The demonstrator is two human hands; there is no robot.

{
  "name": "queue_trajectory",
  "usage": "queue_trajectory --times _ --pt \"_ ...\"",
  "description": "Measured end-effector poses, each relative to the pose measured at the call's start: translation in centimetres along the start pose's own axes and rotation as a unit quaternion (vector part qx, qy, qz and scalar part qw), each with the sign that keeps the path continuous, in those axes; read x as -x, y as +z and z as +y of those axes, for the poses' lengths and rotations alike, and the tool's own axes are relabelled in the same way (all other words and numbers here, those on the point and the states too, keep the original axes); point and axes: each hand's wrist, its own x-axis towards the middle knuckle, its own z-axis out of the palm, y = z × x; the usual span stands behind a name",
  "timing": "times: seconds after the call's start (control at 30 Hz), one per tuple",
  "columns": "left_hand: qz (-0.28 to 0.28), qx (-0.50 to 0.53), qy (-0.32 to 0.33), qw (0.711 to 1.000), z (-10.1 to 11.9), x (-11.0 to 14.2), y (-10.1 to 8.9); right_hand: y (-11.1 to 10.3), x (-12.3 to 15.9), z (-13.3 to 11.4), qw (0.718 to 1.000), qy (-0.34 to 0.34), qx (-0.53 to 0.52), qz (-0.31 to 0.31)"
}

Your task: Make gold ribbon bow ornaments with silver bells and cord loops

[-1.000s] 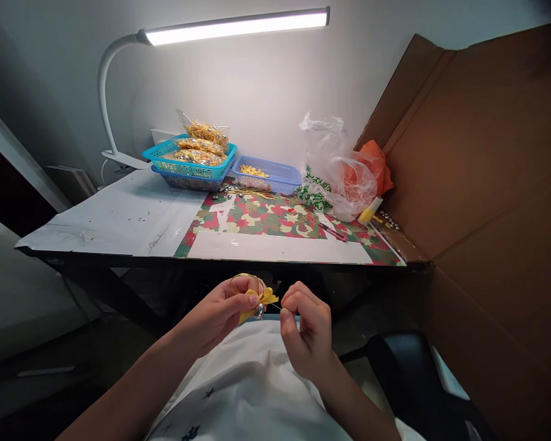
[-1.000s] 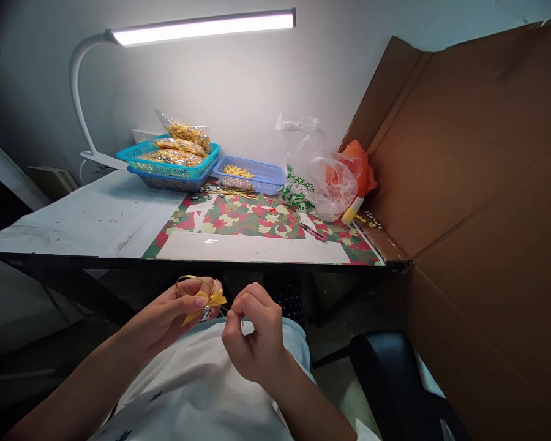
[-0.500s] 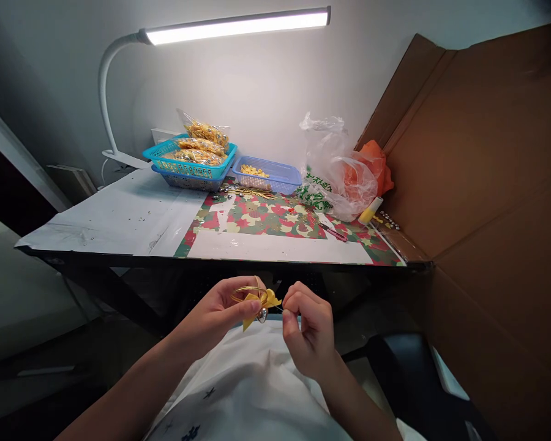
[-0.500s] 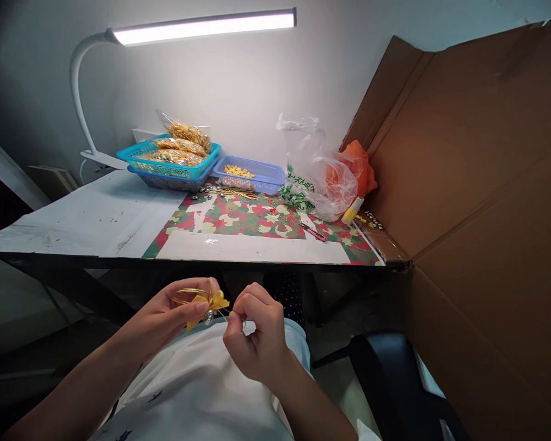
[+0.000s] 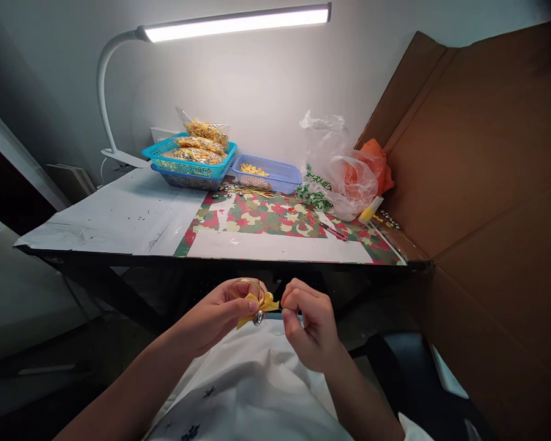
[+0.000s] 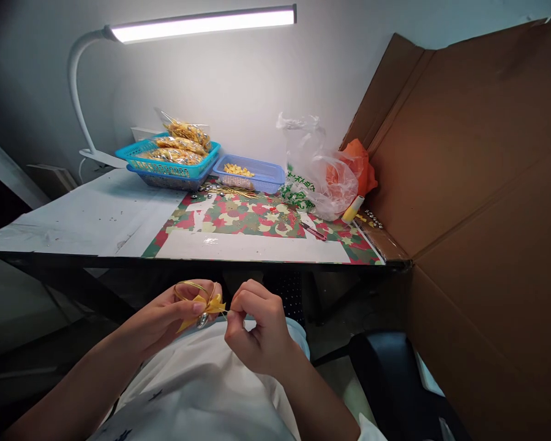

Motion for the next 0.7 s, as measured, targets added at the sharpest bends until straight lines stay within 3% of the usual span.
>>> queue_trajectory --times 0.7 --pt "-0.025 -0.004 -0.004 1.000 1.2 0.2 0.8 -0.4 -0.4 -0.3 0.998 0.026 -0.025 -0.045"
